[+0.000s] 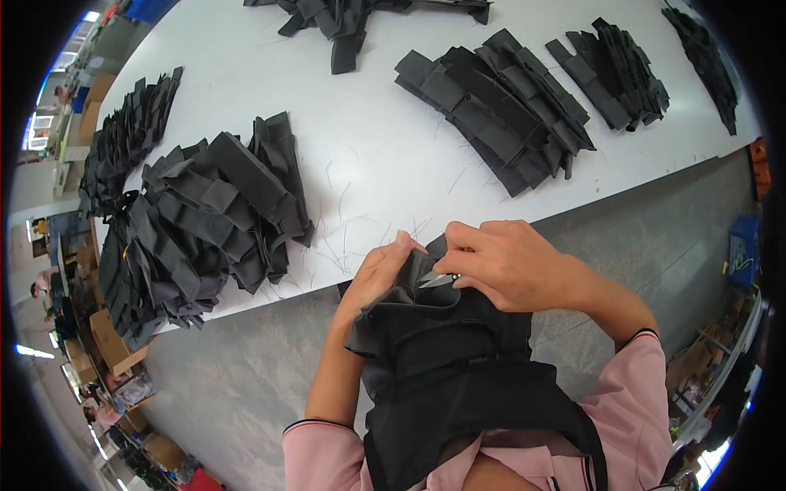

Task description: The person is using small snips to trim excess threads and tidy the edges of black fabric strips in a factory setting.

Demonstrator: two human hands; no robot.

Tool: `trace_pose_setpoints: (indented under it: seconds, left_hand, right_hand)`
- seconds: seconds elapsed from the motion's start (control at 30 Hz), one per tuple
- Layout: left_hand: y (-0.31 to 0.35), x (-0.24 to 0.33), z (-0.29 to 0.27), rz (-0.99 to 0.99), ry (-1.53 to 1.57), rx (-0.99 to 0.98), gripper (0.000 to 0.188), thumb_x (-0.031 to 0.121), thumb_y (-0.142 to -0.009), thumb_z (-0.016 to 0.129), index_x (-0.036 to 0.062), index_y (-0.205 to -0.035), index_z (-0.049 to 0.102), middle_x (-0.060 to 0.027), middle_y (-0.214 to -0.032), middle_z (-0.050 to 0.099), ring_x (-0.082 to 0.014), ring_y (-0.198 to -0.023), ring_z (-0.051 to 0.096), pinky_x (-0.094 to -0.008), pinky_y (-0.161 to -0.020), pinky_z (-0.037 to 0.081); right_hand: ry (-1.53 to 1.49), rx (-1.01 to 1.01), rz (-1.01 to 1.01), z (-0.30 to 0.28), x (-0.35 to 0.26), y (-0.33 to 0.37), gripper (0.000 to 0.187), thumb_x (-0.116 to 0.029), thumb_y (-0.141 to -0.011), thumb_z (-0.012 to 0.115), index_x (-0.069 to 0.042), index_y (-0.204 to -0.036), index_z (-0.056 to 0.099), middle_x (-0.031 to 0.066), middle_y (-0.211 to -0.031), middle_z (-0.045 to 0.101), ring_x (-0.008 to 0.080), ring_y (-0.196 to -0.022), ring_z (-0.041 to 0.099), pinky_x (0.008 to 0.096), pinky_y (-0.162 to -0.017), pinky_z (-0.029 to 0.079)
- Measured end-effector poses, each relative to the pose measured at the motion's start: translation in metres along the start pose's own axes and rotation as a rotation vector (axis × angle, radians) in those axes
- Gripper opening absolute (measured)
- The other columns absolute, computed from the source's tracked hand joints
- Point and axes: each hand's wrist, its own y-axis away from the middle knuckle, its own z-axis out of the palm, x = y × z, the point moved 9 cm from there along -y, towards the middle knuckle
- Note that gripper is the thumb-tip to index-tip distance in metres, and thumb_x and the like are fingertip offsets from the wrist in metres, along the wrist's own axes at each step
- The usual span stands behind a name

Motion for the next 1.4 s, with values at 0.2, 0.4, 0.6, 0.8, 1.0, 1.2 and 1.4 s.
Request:
trace_pose_setpoints:
  seconds: [0.2, 0.4, 0.6, 0.8, 1.0, 1.2, 1.4]
  left_hand:
    - [0.003, 0.000, 0.006, -0.051, 0.004, -0.009, 0.053, 0.050, -0.096, 0.041, 0.0011, -0.090, 0.062, -0.0015, -0.077, 0.058, -0.0084, -0.069, 0.050, -0.0216, -0.065, 0.041]
    - [-0.002, -0.011, 0.008, -0.051, 0.091, -0.051, 0.053, 0.051, -0.094, 0.043, 0.0018, -0.090, 0.062, -0.0007, -0.076, 0.058, -0.0073, -0.069, 0.051, -0.0203, -0.064, 0.041]
    - [0.000, -0.008, 0.008, -0.058, 0.128, -0.077, 0.055, 0.053, -0.094, 0.042, 0.0019, -0.090, 0.062, -0.0007, -0.075, 0.058, -0.0071, -0.069, 0.052, -0.0203, -0.063, 0.042]
    - [0.004, -0.001, 0.003, -0.084, -0.010, -0.042, 0.054, 0.053, -0.095, 0.040, 0.0027, -0.091, 0.062, -0.0008, -0.075, 0.058, -0.0071, -0.066, 0.052, -0.0205, -0.060, 0.042]
    - [0.004, 0.001, 0.003, -0.029, -0.016, -0.048, 0.050, 0.047, -0.097, 0.038, 0.0030, -0.093, 0.061, -0.0001, -0.075, 0.058, -0.0066, -0.065, 0.051, -0.0203, -0.059, 0.042]
    - [0.002, 0.000, -0.011, 0.170, -0.020, -0.007, 0.037, 0.039, -0.097, 0.045, 0.0043, -0.101, 0.058, 0.0001, -0.081, 0.058, -0.0064, -0.071, 0.051, -0.0216, -0.064, 0.044]
    - [0.003, 0.013, 0.008, 0.223, 0.193, 0.067, 0.031, 0.005, -0.085, 0.057, 0.0040, -0.114, 0.047, -0.0055, -0.096, 0.057, -0.0120, -0.082, 0.057, -0.0248, -0.073, 0.047]
  right_hand:
    - [-0.015, -0.014, -0.084, 0.000, -0.005, -0.004, 0.025, -0.009, -0.069, 0.070, -0.009, -0.092, 0.059, 0.0035, -0.086, 0.048, 0.0222, -0.063, 0.053, 0.0342, -0.054, 0.041]
    - [-0.051, -0.061, -0.093, 0.003, -0.007, -0.006, 0.023, -0.009, -0.070, 0.070, -0.008, -0.090, 0.059, 0.0042, -0.083, 0.047, 0.0225, -0.063, 0.054, 0.0341, -0.053, 0.040]
    - [-0.474, 0.141, 0.029, -0.003, 0.015, -0.001, 0.021, -0.004, -0.070, 0.069, -0.005, -0.091, 0.063, 0.0053, -0.080, 0.050, 0.0234, -0.066, 0.055, 0.0327, -0.056, 0.042]
    - [-0.341, 0.013, 0.098, -0.003, 0.011, -0.002, 0.022, -0.004, -0.070, 0.068, -0.004, -0.092, 0.063, 0.0056, -0.082, 0.051, 0.0243, -0.071, 0.056, 0.0330, -0.058, 0.043]
    - [-0.135, -0.118, 0.044, 0.005, -0.002, -0.005, 0.023, -0.007, -0.070, 0.069, -0.006, -0.091, 0.062, 0.0048, -0.086, 0.051, 0.0239, -0.071, 0.056, 0.0341, -0.057, 0.043]
    - [-0.472, 0.351, 0.186, -0.006, 0.019, 0.014, 0.029, 0.000, -0.067, 0.067, -0.008, -0.094, 0.062, 0.0051, -0.084, 0.050, 0.0223, -0.067, 0.056, 0.0309, -0.058, 0.045]
    - [-0.056, 0.492, 0.023, 0.012, 0.021, 0.027, 0.026, 0.003, -0.057, 0.067, -0.008, -0.080, 0.063, 0.0045, -0.068, 0.045, 0.0190, -0.052, 0.051, 0.0303, -0.046, 0.039]
